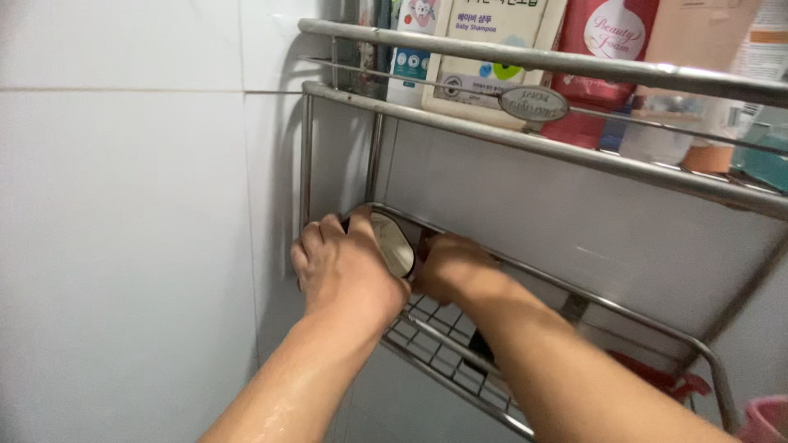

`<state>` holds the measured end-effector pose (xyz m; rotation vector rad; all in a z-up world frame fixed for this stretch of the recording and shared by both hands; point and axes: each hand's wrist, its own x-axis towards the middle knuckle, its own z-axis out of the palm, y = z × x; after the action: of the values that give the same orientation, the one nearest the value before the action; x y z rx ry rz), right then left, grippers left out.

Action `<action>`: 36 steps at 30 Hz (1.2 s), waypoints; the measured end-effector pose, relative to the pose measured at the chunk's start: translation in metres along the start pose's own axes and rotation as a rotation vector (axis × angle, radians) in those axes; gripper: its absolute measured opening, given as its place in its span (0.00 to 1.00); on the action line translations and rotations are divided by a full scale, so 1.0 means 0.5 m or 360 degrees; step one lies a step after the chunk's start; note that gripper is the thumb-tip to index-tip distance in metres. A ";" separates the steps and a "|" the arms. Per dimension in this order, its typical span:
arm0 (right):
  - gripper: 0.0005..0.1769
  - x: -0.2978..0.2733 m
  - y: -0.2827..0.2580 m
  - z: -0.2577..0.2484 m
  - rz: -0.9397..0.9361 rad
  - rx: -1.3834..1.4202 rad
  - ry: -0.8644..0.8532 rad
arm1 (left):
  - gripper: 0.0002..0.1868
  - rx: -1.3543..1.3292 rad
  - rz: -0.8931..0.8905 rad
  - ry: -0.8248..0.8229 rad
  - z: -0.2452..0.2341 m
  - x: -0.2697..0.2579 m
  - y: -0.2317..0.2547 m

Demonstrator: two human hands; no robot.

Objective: The person rinses a bottle and a pump dispenser under a faucet, then cleans various small items including a hair clip, a comb, and multiple cosmetic tubes by wiping and organizing them on a metal rack.

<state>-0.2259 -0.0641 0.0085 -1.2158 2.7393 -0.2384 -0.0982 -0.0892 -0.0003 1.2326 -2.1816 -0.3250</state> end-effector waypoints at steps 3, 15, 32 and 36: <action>0.19 0.011 -0.009 0.012 -0.0024 -0.0100 0.0073 | 0.53 0.0185 -0.0063 -0.0210 -0.001 0.027 0.005; 0.27 -0.053 0.073 -0.081 0.0282 0.0211 0.0115 | 0.61 -0.0055 0.0151 0.0159 0.011 0.003 -0.011; 0.26 -0.179 0.111 -0.080 0.0427 0.0334 0.0343 | 0.46 0.0107 0.0161 -0.0592 0.025 -0.070 0.088; 0.26 -0.185 0.115 -0.086 0.0377 0.0332 0.0323 | 0.48 -0.0038 0.0294 -0.0064 0.058 -0.063 0.073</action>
<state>-0.2138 0.0465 0.0445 -0.8476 2.9033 -0.6325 -0.1293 -0.0452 -0.0177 1.0102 -2.2989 -0.3004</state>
